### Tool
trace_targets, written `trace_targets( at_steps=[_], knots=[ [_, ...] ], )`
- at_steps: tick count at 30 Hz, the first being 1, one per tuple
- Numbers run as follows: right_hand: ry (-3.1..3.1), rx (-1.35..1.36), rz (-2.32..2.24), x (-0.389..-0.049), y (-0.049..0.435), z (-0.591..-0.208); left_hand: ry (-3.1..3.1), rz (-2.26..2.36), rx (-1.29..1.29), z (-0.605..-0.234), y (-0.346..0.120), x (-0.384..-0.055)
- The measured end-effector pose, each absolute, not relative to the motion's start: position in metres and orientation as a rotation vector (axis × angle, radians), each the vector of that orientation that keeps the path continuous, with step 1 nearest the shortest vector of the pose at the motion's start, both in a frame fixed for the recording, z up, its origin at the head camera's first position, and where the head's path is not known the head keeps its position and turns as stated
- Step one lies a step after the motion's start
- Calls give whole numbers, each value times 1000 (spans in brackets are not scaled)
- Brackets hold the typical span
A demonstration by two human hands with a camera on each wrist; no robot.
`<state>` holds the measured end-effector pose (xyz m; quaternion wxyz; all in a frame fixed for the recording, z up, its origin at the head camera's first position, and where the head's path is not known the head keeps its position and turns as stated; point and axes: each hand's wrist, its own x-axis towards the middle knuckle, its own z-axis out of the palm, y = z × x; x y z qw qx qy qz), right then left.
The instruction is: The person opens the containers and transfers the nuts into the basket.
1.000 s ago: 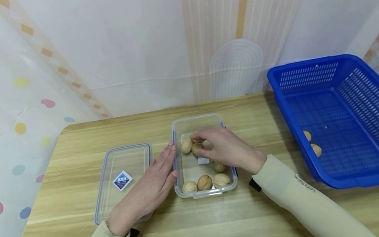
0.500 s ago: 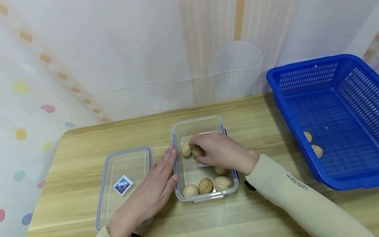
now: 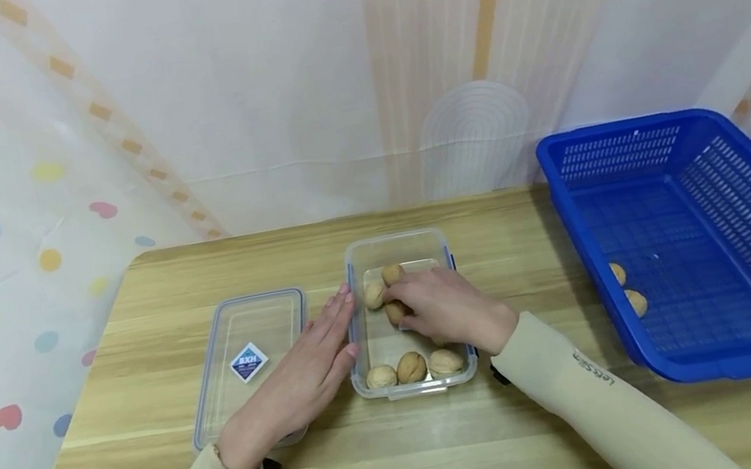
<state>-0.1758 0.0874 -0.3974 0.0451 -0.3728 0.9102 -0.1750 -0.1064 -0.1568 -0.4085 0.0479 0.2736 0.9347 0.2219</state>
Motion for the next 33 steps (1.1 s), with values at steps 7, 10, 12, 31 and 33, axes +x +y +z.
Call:
trace_targets(
  at_steps=[7,10,12,31,33],
  knots=[
    [2782,-1109,-606,-173,92,-397,2851,670,844,-409,-156,-107],
    [2788,-1107,-658,-169,95,-396,2846,660,850,-409,-156,-107],
    [2804,-1125,-699,-165,98,-395,2846,659,856,-409,-155,-108],
    [2926,-1150,-1009,-135,126,-384,2860,656,838,-411,-157,-108],
    [2936,-1147,-1031,-132,129,-382,2859,658,841,-411,-157,-108]
  ],
)
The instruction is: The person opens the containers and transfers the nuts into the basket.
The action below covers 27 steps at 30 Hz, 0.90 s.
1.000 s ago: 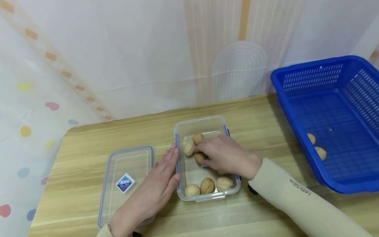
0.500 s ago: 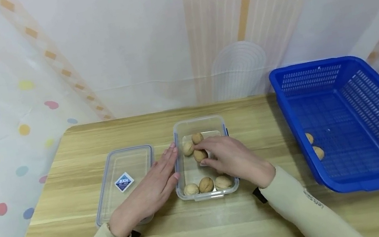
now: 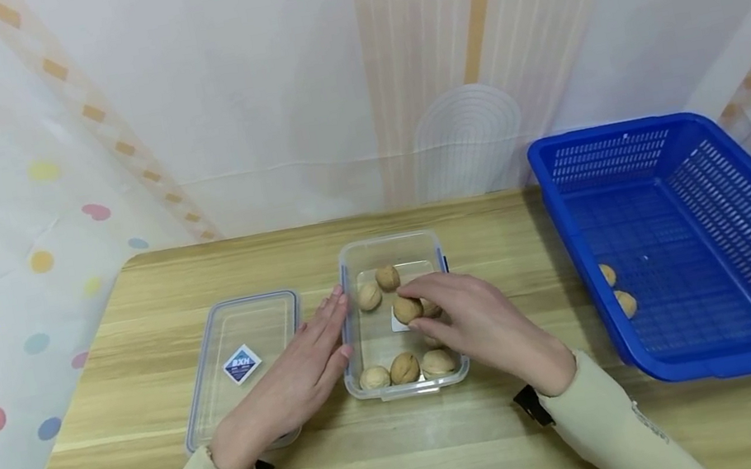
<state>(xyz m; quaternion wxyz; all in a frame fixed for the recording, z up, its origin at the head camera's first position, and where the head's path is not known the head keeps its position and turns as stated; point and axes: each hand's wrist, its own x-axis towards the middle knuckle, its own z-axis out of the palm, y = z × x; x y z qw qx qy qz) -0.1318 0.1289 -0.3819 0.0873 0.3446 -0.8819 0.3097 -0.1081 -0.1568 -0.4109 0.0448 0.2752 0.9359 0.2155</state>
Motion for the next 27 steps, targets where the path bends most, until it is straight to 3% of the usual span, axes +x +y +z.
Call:
trace_targets(
  at_steps=[27],
  knots=[
    [-2238,838,964,-82,170,-344,2857,673,847,-411,-157,-109]
  ],
)
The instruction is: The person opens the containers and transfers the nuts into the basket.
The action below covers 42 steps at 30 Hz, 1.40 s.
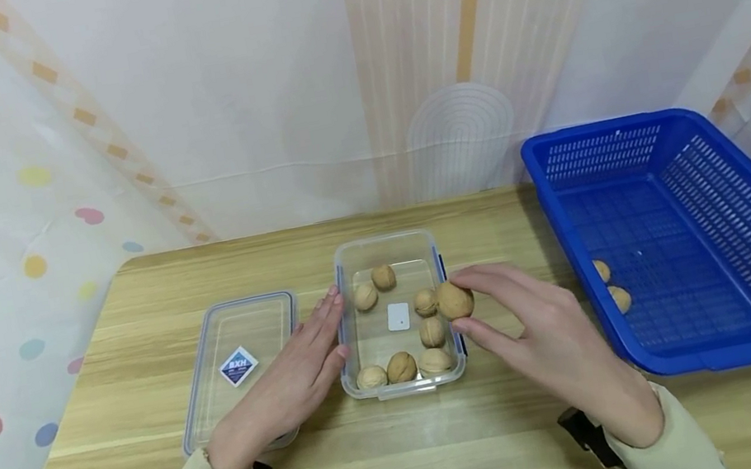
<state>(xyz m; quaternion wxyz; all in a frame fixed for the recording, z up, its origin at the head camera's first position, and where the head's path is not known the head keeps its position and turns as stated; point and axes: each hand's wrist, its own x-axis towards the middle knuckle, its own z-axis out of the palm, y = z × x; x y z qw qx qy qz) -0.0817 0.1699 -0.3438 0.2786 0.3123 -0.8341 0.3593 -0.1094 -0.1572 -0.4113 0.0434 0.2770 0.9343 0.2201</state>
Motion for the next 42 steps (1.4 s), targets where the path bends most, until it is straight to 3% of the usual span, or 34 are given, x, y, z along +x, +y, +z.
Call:
trace_targets(
  at_steps=[22,42],
  knots=[
    [-2244,508,1112,-52,240,-322,2878,657,861,-413,-157,-109],
    [-2275,343,1070,-64,293,-337,2854,661,840,-412,-158,-110]
  ],
)
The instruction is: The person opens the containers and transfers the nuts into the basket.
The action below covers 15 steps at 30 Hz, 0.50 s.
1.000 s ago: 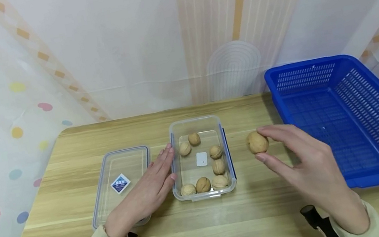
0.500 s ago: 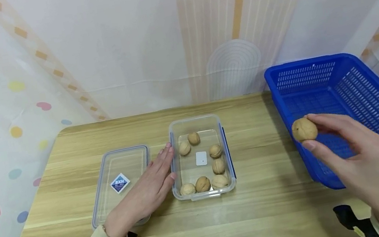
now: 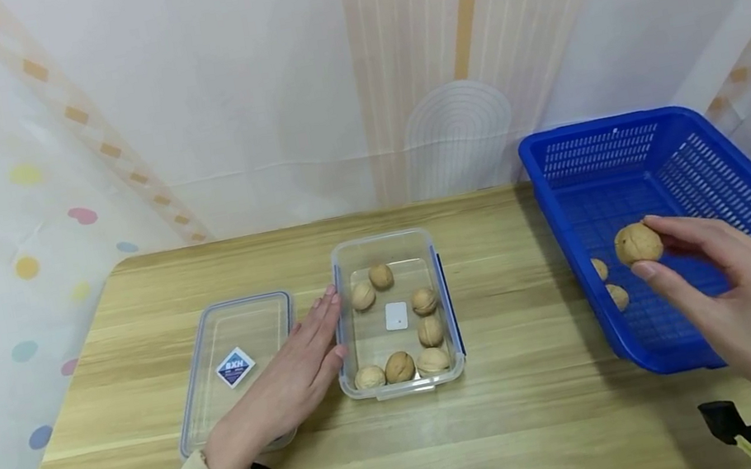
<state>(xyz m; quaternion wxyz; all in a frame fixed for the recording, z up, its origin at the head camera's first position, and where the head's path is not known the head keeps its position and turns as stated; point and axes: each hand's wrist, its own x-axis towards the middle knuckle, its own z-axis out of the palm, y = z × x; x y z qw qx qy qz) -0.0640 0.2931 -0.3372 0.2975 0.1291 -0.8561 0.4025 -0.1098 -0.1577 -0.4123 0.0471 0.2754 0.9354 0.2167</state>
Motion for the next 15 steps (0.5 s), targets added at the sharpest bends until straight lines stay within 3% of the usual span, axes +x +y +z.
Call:
trace_targets(
  at_steps=[15],
  knots=[
    [-2591,243,646,-72,320,-351,2848,661,834,-413,-159,-109]
  ],
)
